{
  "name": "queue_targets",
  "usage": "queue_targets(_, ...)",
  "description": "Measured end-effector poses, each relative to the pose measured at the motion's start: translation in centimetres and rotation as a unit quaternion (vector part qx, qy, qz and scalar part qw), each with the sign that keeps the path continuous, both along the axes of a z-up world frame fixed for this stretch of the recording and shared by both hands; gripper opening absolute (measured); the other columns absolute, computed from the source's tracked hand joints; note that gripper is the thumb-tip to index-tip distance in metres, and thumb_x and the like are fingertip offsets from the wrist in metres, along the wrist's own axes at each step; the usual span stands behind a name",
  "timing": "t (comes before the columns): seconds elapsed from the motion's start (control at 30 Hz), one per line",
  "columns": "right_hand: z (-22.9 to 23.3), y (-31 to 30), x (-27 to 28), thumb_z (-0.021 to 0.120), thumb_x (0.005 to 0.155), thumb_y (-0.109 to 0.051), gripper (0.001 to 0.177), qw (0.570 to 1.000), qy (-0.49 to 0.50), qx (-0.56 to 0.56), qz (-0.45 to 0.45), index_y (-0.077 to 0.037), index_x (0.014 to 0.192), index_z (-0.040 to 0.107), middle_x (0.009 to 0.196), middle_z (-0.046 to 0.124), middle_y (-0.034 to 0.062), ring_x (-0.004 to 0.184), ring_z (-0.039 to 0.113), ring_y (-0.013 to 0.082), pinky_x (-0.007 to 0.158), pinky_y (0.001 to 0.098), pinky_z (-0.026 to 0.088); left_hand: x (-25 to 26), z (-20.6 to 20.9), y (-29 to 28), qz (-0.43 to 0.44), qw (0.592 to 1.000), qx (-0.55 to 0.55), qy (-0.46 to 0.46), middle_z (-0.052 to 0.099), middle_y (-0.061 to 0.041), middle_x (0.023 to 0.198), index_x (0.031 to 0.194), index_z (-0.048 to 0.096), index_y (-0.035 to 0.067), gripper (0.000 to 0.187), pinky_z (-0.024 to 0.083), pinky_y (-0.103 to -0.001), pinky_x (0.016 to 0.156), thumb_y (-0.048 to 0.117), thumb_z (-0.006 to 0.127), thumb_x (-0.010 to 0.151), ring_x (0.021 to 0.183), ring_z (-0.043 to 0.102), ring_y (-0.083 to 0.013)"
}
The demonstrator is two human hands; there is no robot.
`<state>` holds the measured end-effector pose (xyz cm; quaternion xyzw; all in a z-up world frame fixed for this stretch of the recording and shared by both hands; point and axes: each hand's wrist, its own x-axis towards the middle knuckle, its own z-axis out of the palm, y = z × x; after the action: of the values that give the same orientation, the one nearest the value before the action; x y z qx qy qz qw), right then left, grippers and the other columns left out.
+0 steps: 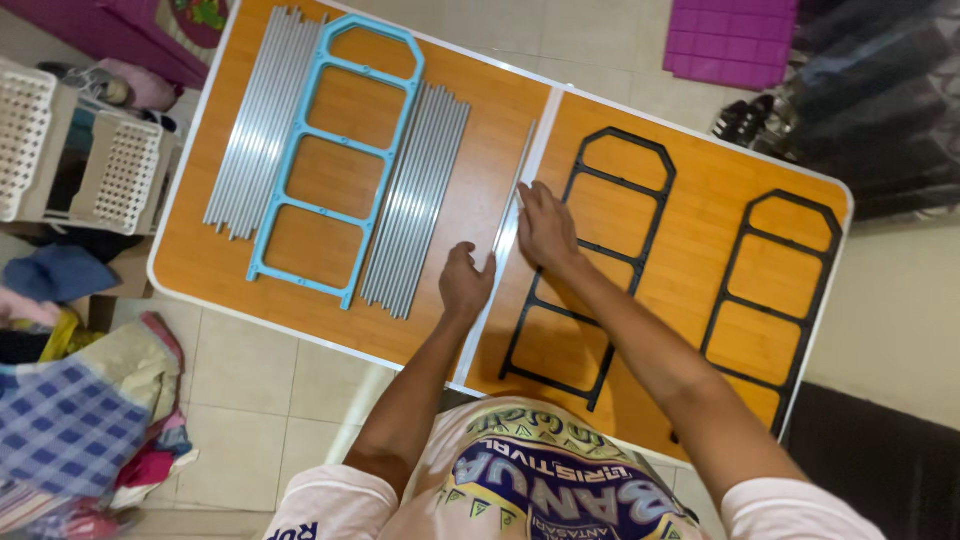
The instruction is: The person assembles a shoe rack by inserting metal rods into the slots of two black plastic frames. They place the rods one at a time into the top, middle, and bottom slots of each frame, aligning the frames to form a complete rack.
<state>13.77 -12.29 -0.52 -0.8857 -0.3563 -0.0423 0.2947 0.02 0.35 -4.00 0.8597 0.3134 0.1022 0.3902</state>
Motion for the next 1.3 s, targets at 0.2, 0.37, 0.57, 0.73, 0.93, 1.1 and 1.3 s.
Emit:
queue_targets(0.2,-1.7,1.5,6.3,0.063,0.091,-0.012,0.034,0.973,-0.101,-0.170,0.122,-0.002,0.123,0.066,0.121,0.062,0.0195,0.112,0.058,0.0346,0.097,0.0470,0.043,-2.0,-0.2,-0.5,-0.018,1.000,-0.018,0.016,0.069,-0.018,0.095,0.110,0.067,-0.001,0.043,0.054,-0.045,0.075,0.031,0.079,0.084,0.083,0.068,-0.0341)
queue_targets(0.37,-3.1,2.5,10.7,0.063,0.091,-0.018,0.013,0.922,-0.198,-0.251,0.221,-0.011,0.098,0.072,0.108,0.064,0.0081,0.112,0.059,0.0258,0.107,0.0435,0.040,-2.7,-0.5,-1.0,-0.038,0.999,0.006,-0.018,0.066,-0.017,0.093,0.095,0.068,0.001,0.021,0.052,-0.049,0.072,0.022,0.071,0.092,0.083,0.065,-0.0373)
queue_targets(0.57,-4.5,3.2,11.8,0.061,0.090,-0.019,0.015,0.883,-0.243,-0.300,0.268,-0.015,0.099,0.071,0.103,0.065,0.0060,0.109,0.061,0.0242,0.111,0.0450,0.037,-2.6,-1.0,-0.7,-0.046,0.999,0.001,-0.016,0.064,-0.017,0.089,0.088,0.065,0.002,0.017,0.052,-0.050,0.070,0.017,0.066,0.094,0.081,0.064,-0.0392)
queue_targets(0.73,-3.0,2.6,11.8,0.065,0.087,-0.019,0.015,0.880,-0.252,-0.292,0.276,-0.013,0.100,0.070,0.102,0.066,0.0071,0.105,0.063,0.0245,0.111,0.0454,0.038,-3.0,-1.1,-0.8,-0.035,0.998,-0.011,-0.049,0.068,-0.018,0.088,0.093,0.064,0.003,0.016,0.053,-0.050,0.069,0.019,0.063,0.097,0.079,0.067,-0.0388)
queue_targets(0.93,-0.2,1.1,11.4,0.072,0.085,-0.025,0.018,0.933,-0.129,-0.233,0.242,-0.008,0.091,0.070,0.085,0.067,0.0096,0.087,0.065,0.0285,0.090,0.0415,0.045,-2.7,1.0,1.0,-0.025,0.998,-0.015,-0.051,0.070,-0.021,0.090,0.101,0.062,0.002,0.022,0.052,-0.052,0.068,0.023,0.055,0.103,0.078,0.069,-0.0409)
queue_targets(1.1,2.3,-1.8,9.2,0.072,0.087,-0.024,0.022,0.966,-0.108,-0.109,0.210,-0.008,0.073,0.068,0.070,0.066,0.0109,0.070,0.066,0.0315,0.067,0.0443,0.048,-2.3,5.4,4.8,-0.104,0.994,-0.006,0.016,0.069,-0.021,0.085,0.089,0.063,0.002,0.035,0.052,-0.051,0.066,0.035,0.061,0.100,0.071,0.069,-0.0401)
queue_targets(1.3,3.6,-5.5,3.9,0.071,0.093,-0.029,0.034,0.987,-0.053,-0.096,0.120,-0.006,0.069,0.066,0.072,0.069,0.0147,0.067,0.067,0.0355,0.061,0.0463,0.052,-0.1,8.6,7.5,-0.230,0.969,0.087,-0.010,0.068,-0.020,0.077,0.075,0.067,0.001,0.050,0.051,-0.050,0.060,0.048,0.067,0.094,0.065,0.066,-0.0394)
